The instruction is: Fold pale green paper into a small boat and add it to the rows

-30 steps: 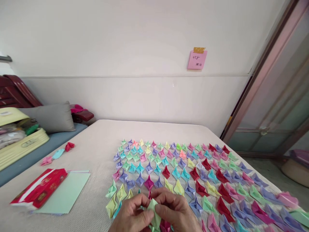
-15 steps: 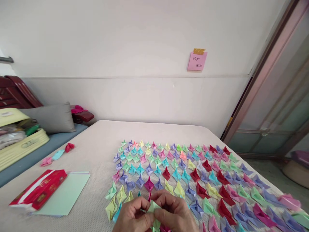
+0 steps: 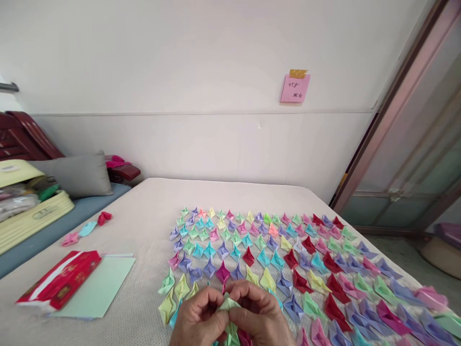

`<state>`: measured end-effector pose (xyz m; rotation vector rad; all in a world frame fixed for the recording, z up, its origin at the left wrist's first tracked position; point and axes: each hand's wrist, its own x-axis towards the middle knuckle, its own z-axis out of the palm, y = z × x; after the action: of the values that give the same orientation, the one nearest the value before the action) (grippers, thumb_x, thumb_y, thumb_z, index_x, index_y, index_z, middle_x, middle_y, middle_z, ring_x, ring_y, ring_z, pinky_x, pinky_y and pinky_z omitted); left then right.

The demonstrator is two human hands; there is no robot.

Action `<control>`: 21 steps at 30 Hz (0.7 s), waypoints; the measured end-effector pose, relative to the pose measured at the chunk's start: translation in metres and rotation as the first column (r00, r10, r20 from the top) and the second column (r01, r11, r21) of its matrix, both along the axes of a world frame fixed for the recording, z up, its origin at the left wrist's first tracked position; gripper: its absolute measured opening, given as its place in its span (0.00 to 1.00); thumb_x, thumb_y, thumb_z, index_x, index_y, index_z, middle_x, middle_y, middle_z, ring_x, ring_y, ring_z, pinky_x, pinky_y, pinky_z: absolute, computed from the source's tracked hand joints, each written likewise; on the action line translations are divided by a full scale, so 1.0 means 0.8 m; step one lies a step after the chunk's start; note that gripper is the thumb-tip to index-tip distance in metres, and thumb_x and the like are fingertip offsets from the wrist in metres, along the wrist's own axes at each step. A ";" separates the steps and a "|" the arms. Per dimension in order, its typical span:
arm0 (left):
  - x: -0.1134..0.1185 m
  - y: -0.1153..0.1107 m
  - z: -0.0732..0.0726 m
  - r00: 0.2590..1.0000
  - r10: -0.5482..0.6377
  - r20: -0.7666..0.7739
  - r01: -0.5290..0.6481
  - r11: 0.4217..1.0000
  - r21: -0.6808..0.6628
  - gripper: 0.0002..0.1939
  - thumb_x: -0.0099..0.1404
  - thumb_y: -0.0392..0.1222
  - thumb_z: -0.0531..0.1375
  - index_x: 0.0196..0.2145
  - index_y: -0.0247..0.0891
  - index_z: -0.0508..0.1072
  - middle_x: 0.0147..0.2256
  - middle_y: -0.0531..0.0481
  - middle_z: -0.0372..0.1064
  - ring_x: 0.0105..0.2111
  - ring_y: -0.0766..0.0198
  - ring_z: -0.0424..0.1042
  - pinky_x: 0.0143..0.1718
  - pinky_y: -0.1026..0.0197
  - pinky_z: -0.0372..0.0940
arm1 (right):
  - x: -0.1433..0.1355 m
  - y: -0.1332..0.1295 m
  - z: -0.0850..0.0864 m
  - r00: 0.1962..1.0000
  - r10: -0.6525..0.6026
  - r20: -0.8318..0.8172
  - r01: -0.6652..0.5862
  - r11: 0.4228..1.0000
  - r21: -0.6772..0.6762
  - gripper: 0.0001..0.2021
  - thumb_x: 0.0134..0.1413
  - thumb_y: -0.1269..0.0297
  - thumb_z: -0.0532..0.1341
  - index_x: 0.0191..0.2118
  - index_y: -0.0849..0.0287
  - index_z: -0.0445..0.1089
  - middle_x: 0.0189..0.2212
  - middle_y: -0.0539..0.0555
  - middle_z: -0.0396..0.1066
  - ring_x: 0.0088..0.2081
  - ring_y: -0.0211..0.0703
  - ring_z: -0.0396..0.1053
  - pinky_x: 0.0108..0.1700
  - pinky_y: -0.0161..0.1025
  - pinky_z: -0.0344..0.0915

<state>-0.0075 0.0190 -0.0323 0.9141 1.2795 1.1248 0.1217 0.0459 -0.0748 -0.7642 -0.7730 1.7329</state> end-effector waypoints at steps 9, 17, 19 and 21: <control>0.001 -0.002 -0.017 0.978 0.162 0.134 -0.162 0.987 -0.010 0.08 0.42 0.37 0.70 0.17 0.37 0.74 0.16 0.58 0.63 0.16 0.71 0.60 0.19 0.68 0.61 | -0.002 -0.003 -0.007 1.000 -0.016 -0.005 0.016 1.000 0.018 0.07 0.30 0.69 0.76 0.17 0.54 0.79 0.33 0.49 0.70 0.27 0.36 0.68 0.26 0.35 0.60; -0.005 -0.003 -0.012 0.972 0.124 0.201 -0.110 0.991 -0.077 0.07 0.40 0.38 0.73 0.18 0.36 0.79 0.16 0.56 0.69 0.18 0.67 0.67 0.24 0.64 0.64 | 0.007 -0.007 0.016 0.997 -0.034 0.068 0.037 0.998 -0.045 0.07 0.27 0.75 0.71 0.15 0.56 0.78 0.34 0.52 0.72 0.37 0.43 0.68 0.36 0.36 0.64; -0.006 -0.003 -0.013 0.970 0.122 0.209 -0.112 0.992 -0.063 0.06 0.41 0.38 0.72 0.17 0.37 0.78 0.15 0.56 0.69 0.17 0.66 0.68 0.24 0.64 0.64 | 0.007 -0.008 0.021 0.998 -0.030 0.063 0.036 0.996 -0.088 0.07 0.26 0.77 0.70 0.14 0.57 0.78 0.34 0.52 0.71 0.35 0.42 0.69 0.33 0.34 0.63; -0.007 -0.003 -0.016 0.969 0.117 0.217 -0.107 0.993 -0.058 0.06 0.42 0.38 0.72 0.18 0.38 0.78 0.16 0.56 0.69 0.19 0.66 0.69 0.25 0.63 0.65 | 0.007 -0.007 0.024 0.999 -0.016 0.049 0.022 0.992 -0.122 0.07 0.27 0.78 0.69 0.15 0.58 0.78 0.35 0.51 0.71 0.30 0.37 0.69 0.29 0.32 0.62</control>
<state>-0.0133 0.0169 -0.0448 0.6692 1.1799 1.2437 0.1270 0.0401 -0.0557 -0.8963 -0.6937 1.7627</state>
